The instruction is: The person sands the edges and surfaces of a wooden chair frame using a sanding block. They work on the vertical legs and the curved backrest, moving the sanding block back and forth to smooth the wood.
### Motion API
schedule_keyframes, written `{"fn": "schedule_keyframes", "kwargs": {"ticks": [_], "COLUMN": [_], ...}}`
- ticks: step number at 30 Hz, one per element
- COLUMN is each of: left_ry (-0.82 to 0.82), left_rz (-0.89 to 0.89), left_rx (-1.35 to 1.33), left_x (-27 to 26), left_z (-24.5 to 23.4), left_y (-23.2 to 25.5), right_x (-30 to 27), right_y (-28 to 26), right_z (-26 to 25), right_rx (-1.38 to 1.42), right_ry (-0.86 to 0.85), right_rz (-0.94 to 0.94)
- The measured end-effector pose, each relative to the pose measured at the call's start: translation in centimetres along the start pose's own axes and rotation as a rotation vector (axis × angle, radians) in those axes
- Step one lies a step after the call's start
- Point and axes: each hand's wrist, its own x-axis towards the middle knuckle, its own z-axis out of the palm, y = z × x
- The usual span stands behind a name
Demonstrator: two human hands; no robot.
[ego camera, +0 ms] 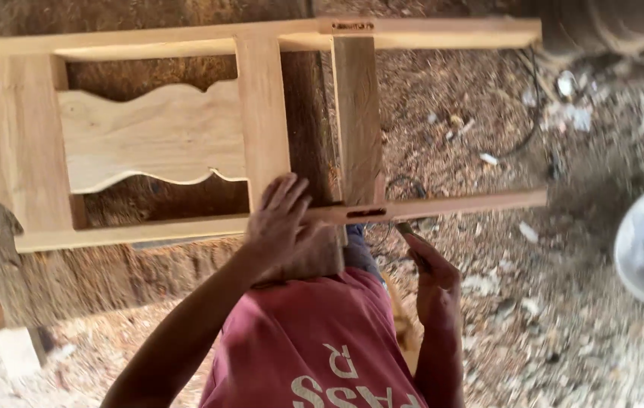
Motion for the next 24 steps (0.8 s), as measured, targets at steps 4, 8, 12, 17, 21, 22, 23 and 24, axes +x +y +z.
{"fn": "schedule_keyframes", "kwargs": {"ticks": [4, 8, 12, 17, 21, 22, 23, 24], "left_ry": [0.032, -0.043, -0.258, -0.28, -0.18, -0.112, -0.038, -0.029], "left_rz": [-0.189, -0.409, -0.692, -0.854, -0.792, -0.776, -0.754, -0.748], "left_rx": [0.13, 0.259, 0.097, 0.158, 0.112, 0.145, 0.179, 0.18], "left_x": [2.8, 6.9, 9.9, 8.6, 3.0, 1.8, 0.9, 0.3], "left_z": [0.9, 1.8, 0.7, 2.7, 0.4, 0.3, 0.3, 1.5], "left_y": [-1.5, -4.0, -4.0, 0.9, 9.2, 11.3, 13.1, 14.6], "right_x": [7.0, 12.2, 14.4, 14.4, 12.3, 11.7, 11.1, 10.3], "right_y": [-7.0, -12.1, -14.0, -13.3, -11.8, -11.6, -11.4, -11.9], "right_z": [-4.0, -7.8, -13.1, -16.1, -18.1, -18.4, -18.6, -18.0], "right_rx": [-0.135, -0.217, -0.188, 0.047, 0.164, 0.153, 0.145, 0.148], "right_ry": [-0.134, -0.181, -0.414, 0.232, 0.277, 0.229, 0.182, 0.18], "right_rz": [-0.128, -0.261, -0.304, 0.221, 0.286, 0.261, 0.229, 0.219]}}
